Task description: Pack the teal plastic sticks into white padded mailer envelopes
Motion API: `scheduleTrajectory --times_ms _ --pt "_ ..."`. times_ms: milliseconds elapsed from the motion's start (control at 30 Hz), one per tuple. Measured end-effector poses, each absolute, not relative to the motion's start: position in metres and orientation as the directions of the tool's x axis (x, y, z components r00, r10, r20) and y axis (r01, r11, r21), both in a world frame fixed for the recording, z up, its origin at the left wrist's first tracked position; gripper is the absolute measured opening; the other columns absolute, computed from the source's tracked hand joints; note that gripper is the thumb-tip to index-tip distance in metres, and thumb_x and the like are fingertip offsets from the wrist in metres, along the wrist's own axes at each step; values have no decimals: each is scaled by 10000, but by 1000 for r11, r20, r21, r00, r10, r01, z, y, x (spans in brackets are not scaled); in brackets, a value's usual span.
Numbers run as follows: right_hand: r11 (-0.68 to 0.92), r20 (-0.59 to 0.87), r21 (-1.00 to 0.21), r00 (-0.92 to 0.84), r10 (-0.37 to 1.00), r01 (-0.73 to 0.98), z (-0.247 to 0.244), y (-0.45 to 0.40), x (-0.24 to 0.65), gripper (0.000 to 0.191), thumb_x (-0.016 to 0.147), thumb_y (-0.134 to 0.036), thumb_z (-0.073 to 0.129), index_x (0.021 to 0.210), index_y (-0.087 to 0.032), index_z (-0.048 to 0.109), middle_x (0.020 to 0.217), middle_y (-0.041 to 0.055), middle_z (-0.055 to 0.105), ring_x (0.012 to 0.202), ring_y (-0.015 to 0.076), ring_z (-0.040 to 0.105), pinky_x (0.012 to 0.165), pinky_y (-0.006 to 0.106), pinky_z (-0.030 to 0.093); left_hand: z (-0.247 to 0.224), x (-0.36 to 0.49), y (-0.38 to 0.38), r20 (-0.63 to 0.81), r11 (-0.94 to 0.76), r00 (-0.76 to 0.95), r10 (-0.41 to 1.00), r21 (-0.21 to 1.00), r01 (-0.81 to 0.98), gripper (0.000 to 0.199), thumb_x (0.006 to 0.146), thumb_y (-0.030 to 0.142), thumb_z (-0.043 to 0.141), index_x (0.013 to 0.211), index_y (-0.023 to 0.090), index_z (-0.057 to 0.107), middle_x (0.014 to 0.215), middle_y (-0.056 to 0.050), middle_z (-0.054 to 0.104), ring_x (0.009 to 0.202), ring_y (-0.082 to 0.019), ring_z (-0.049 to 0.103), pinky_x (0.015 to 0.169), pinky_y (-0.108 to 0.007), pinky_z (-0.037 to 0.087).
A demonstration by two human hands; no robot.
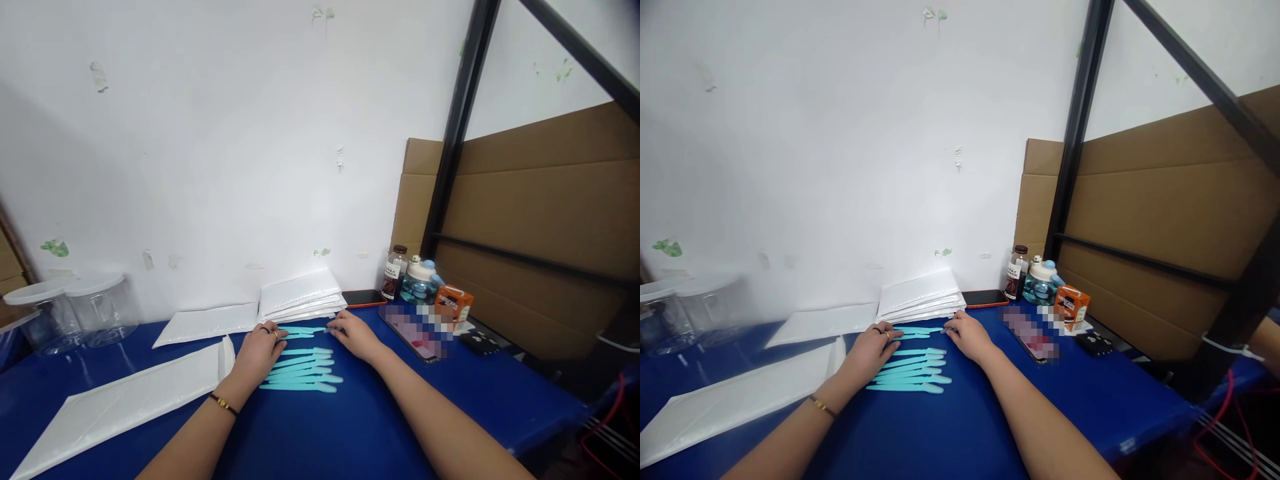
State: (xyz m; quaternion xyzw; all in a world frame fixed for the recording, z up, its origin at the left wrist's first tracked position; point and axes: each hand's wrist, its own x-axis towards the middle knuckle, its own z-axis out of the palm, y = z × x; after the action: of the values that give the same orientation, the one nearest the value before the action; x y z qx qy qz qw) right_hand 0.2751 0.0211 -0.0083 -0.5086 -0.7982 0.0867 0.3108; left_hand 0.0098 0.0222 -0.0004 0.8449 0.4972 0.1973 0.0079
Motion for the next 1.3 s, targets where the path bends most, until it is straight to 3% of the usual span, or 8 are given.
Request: scheduleTrajectory --times_ms 167,333,600,1033,1167,1300 --pt "441 372 -411 -295 880 798 -9 24 278 144 748 -163 613 801 -233 727 878 32 612 795 152 579 701 228 423 5 9 20 308 -510 453 837 139 849 230 835 276 484 956 291 679 955 -29 612 980 -202 500 799 -294 375" --pt "446 318 -491 -323 891 748 -5 20 276 127 704 -143 643 738 -227 733 770 12 655 694 136 587 624 206 410 6 10 22 246 -497 439 864 272 824 171 783 213 499 772 242 667 826 -2 631 811 -150 550 714 -245 374" --pt "453 267 -614 -371 890 646 -9 18 267 208 684 -132 616 813 -226 749 728 7 683 626 123 588 555 188 395 0 17 22 122 -389 377 918 461 797 163 741 302 519 770 211 651 733 3 616 668 -128 543 570 -213 345" --pt "427 228 -669 -379 897 609 -4 11 259 163 665 -157 650 782 -210 750 644 1 674 563 126 571 502 195 380 -3 26 21 67 -287 298 952 528 799 192 705 358 550 740 202 658 684 14 629 630 -129 548 526 -223 338" --pt "482 264 -608 -412 872 631 0 10 254 150 678 -156 653 779 -211 750 696 12 676 621 134 589 567 205 412 -2 28 21 68 -316 326 943 490 812 215 739 371 541 767 199 667 710 -1 634 667 -141 561 563 -230 365" --pt "459 394 -574 -263 881 678 2 19 277 189 740 -142 582 844 -199 729 820 37 668 745 156 605 700 242 446 1 18 22 299 -433 347 889 301 850 280 834 357 457 998 240 652 1023 -36 618 964 -196 519 803 -290 389"
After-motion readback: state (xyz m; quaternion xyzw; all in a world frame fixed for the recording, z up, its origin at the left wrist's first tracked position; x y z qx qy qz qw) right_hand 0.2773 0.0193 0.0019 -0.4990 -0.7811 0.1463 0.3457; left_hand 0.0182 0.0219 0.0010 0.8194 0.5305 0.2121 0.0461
